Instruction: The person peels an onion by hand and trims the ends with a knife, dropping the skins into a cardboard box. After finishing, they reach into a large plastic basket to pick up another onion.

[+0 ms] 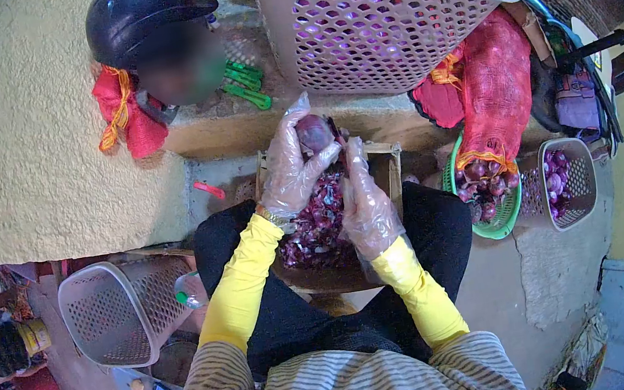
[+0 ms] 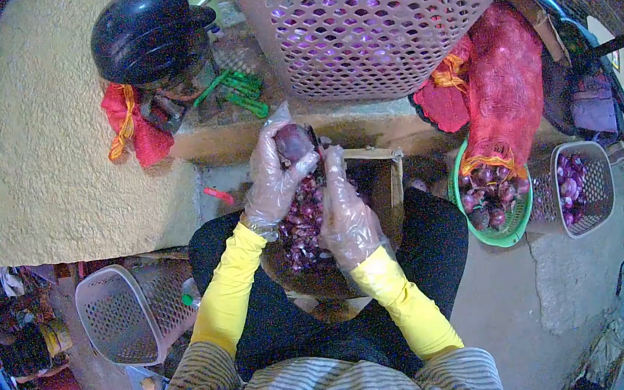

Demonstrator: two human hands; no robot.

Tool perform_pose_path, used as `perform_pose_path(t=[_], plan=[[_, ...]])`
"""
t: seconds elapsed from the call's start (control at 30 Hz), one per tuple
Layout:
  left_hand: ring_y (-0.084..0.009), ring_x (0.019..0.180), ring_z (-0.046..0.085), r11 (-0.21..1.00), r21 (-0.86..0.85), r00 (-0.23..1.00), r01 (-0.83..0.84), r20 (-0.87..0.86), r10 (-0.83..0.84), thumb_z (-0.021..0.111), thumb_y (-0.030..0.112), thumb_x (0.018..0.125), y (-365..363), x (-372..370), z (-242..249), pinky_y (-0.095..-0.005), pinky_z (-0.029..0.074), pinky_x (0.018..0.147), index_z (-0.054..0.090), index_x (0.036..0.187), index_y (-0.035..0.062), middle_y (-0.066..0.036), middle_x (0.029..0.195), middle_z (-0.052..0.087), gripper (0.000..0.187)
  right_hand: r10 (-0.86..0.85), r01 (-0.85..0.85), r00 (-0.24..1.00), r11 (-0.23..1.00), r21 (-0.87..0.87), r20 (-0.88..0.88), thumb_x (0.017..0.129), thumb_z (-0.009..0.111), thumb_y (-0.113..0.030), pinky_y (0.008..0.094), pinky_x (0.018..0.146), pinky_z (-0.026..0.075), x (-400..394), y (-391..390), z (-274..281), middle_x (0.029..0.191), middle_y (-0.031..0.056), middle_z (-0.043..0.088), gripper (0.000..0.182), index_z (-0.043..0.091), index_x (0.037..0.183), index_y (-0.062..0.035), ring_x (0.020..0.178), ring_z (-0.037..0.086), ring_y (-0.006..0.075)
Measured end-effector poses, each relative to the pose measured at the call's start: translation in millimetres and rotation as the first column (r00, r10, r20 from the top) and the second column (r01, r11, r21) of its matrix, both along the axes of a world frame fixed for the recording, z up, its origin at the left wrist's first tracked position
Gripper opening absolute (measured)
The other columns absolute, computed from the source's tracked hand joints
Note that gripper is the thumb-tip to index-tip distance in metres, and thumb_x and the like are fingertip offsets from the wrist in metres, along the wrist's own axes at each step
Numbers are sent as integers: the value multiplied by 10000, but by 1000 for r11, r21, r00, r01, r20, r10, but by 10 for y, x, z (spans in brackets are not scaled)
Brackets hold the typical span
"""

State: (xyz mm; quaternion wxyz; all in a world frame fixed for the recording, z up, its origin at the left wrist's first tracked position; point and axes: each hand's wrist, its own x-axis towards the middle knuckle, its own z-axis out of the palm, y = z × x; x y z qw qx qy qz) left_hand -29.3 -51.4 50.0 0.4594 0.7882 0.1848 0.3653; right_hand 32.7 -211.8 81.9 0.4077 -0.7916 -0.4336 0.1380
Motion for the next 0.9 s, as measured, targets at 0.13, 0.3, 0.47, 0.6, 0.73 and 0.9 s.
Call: perform_pose_path(t=[0.13,0.3,0.47,0.6,0.73,0.9], plan=[[-314,1363,490,1000,13,1000,21,9,-21,789,228,875,-5,-14,16,-394,374,1144,411,1432,-25,-234,1505,465,718,-5,-2,992,999,-52,-126,1007,484,4,414,1035,474,-27,11,61,1445,300,509,634,248,1592,-50,1347,522,369],[-300,1329,524,998,56,999,-25,-25,26,794,215,864,-48,-12,46,-394,411,1111,429,1415,-8,-216,1500,482,698,-4,3,993,1000,-8,-118,1011,487,-23,453,969,500,-10,7,-41,1395,333,525,635,237,1595,-57,1253,568,431],[-296,1321,540,999,0,999,-33,-9,33,800,184,849,-46,-3,-8,-401,433,1095,461,1370,12,-207,1514,483,644,-22,21,997,1000,-8,-69,1016,479,-41,484,944,503,-21,37,-29,1359,343,541,623,244,1592,-58,1206,584,459],[-298,1323,537,998,-7,998,-60,-13,60,777,206,872,-29,-20,17,-408,426,1099,465,1360,13,-218,1512,484,610,-1,-2,999,998,-56,-52,1011,482,-41,503,873,525,-65,10,3,1312,339,567,636,230,1594,-59,1114,623,475],[-296,1307,546,997,-24,998,-70,-3,70,752,219,892,-62,-14,8,-409,425,1096,460,1386,9,-220,1476,515,611,-27,20,999,985,-171,-36,1001,493,-39,513,781,542,-51,39,29,1266,325,596,666,205,1601,-67,1012,653,479],[-271,1246,570,993,-80,997,-82,-20,80,750,214,896,-18,-15,-99,-393,438,1074,472,1387,8,-206,1433,545,601,-4,6,1000,995,-98,18,988,507,-33,508,728,546,-79,23,-110,1232,317,612,697,192,1607,-80,953,663,480]])
